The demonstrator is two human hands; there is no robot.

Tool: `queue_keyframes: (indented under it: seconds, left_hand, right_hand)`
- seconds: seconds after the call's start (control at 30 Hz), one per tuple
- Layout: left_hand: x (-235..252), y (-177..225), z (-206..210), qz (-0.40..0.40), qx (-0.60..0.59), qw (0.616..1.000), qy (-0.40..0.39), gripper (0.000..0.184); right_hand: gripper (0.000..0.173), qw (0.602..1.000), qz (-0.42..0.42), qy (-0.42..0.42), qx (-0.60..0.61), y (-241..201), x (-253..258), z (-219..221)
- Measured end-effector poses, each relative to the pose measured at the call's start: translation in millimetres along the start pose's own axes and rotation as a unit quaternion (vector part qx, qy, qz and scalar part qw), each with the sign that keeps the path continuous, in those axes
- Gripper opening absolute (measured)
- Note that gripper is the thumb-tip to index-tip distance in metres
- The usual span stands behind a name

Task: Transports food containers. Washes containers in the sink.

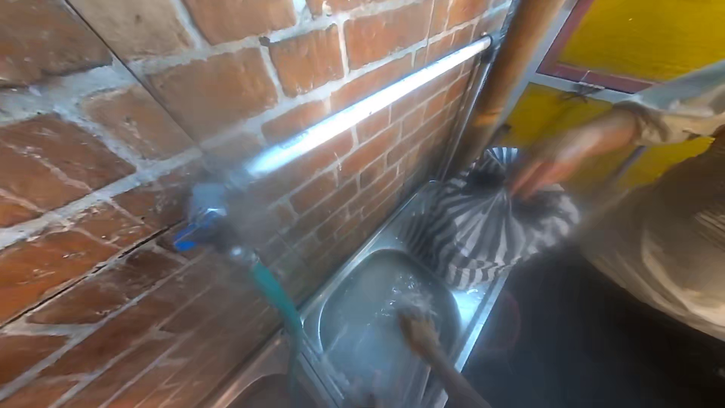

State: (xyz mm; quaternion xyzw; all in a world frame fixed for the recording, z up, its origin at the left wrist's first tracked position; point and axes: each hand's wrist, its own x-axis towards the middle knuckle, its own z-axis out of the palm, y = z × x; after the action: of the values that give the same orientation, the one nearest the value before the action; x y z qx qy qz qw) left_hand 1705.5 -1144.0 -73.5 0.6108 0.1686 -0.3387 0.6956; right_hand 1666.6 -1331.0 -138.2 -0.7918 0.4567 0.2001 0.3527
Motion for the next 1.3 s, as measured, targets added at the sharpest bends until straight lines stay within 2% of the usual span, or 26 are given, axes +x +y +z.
queue_keyframes:
  seconds: [0.03, 0.1, 0.17, 0.2, 0.27, 0.33, 0.4, 0.47, 0.53, 0.6, 0.7, 0.73, 0.8, 0.87, 0.93, 1.0, 1.03, 1.1, 1.17, 1.2, 1.3]
  left_hand:
    - [6.3, -7.1, 0.8, 0.028, 0.01, 0.999, 0.012, 0.052]
    - [20.6, -6.6, 0.6, 0.049, 0.018, 0.998, 0.022, 0.054]
    - [18.8, 6.5, 0.5, 0.043, 0.039, 0.998, 0.028, 0.056]
    - [16.9, 10.4, -2.5, 0.041, 0.042, 0.998, 0.021, 0.055]
    - [19.6, 15.7, -0.9, 0.043, 0.047, 0.998, 0.016, 0.054]
    - [21.3, 18.4, 0.8, 0.043, 0.048, 0.998, 0.024, 0.053]
    - [22.6, 21.7, 0.3, 0.034, 0.049, 0.997, 0.045, 0.051]
    - [25.2, 23.3, -2.7, 0.025, 0.036, 0.998, 0.052, 0.049]
    - [24.4, 26.1, -0.1, 0.013, 0.021, 0.998, 0.056, 0.048]
    - [26.1, 26.1, 7.4, -0.004, 0.011, 0.998, 0.068, 0.048]
    - [26.8, 31.0, 16.8, -0.029, 0.013, 0.995, 0.094, 0.049]
    - [24.9, 33.5, 15.7, -0.038, 0.02, 0.995, 0.089, 0.05]
    - [20.4, 31.7, 13.3, -0.051, 0.019, 0.996, 0.076, 0.051]
    - [17.9, 24.7, 13.0, -0.058, 0.018, 0.996, 0.06, 0.052]
    - [14.4, 14.5, 3.6, -0.06, 0.043, 0.997, 0.033, 0.057]
    - [14.5, 8.4, -2.0, -0.055, 0.059, 0.996, 0.023, 0.06]
    - [15.2, 8.3, -2.8, -0.05, 0.072, 0.996, 0.018, 0.06]
    - [19.3, 12.4, -10.2, -0.034, 0.104, 0.994, 0.004, 0.059]
    - [30.3, 17.6, -21.3, -0.027, 0.112, 0.993, -0.012, 0.056]
    - [33.0, 16.6, -27.4, -0.033, 0.105, 0.994, -0.021, 0.054]
    - [40.7, 17.4, -26.5, -0.046, 0.1, 0.993, -0.033, 0.052]
  right_hand:
    - [0.052, 1.0, -0.023, -0.016, 0.01, -13.0, -2.6, 7.1]
    - [0.051, 0.99, -0.138, -0.02, 0.024, -26.6, -4.1, 22.4]
    - [0.051, 0.969, -0.233, 0.0, 0.08, -13.2, 12.5, 33.3]
    - [0.051, 0.961, -0.242, -0.006, 0.137, -8.7, 20.7, 33.2]
    - [0.053, 0.963, -0.207, -0.029, 0.171, -14.9, 33.1, 26.6]
    - [0.054, 0.981, -0.15, -0.027, 0.123, -20.4, 32.3, 25.5]
    - [0.055, 0.996, -0.068, -0.016, 0.049, -16.9, 25.3, 25.2]
    - [0.058, 0.998, 0.042, -0.027, 0.033, -10.4, 13.1, 19.5]
    - [0.062, 0.994, 0.107, -0.021, 0.024, -7.8, -6.5, 14.8]
    - [0.054, 0.996, 0.084, -0.007, -0.009, -18.0, -32.7, 17.7]
    - [0.056, 0.998, -0.05, -0.001, -0.037, -19.4, -61.8, 32.1]
    - [0.054, 0.998, -0.06, -0.008, -0.03, -8.6, -61.3, 34.9]
    - [0.045, 0.999, -0.006, -0.04, -0.02, 14.4, -45.7, 25.3]
    - [0.045, 0.996, 0.054, -0.064, -0.004, 19.6, -19.6, 6.2]
    - [0.046, 0.995, 0.078, -0.07, -0.007, -1.2, -3.0, 1.7]
    - [0.052, 0.995, 0.059, -0.079, -0.015, -33.4, 2.5, 10.8]
    - [0.053, 0.997, 0.023, -0.069, -0.015, -47.0, 1.5, 18.1]
    - [0.044, 0.993, -0.117, 0.002, 0.0, -61.9, -1.7, 42.3]
    - [0.049, 0.974, -0.221, 0.024, 0.03, -59.3, 8.8, 53.1]
    - [0.053, 0.976, -0.213, 0.029, 0.046, -52.0, 14.6, 53.1]
    - [0.053, 0.999, -0.017, 0.044, 0.025, -69.5, 24.6, 33.5]
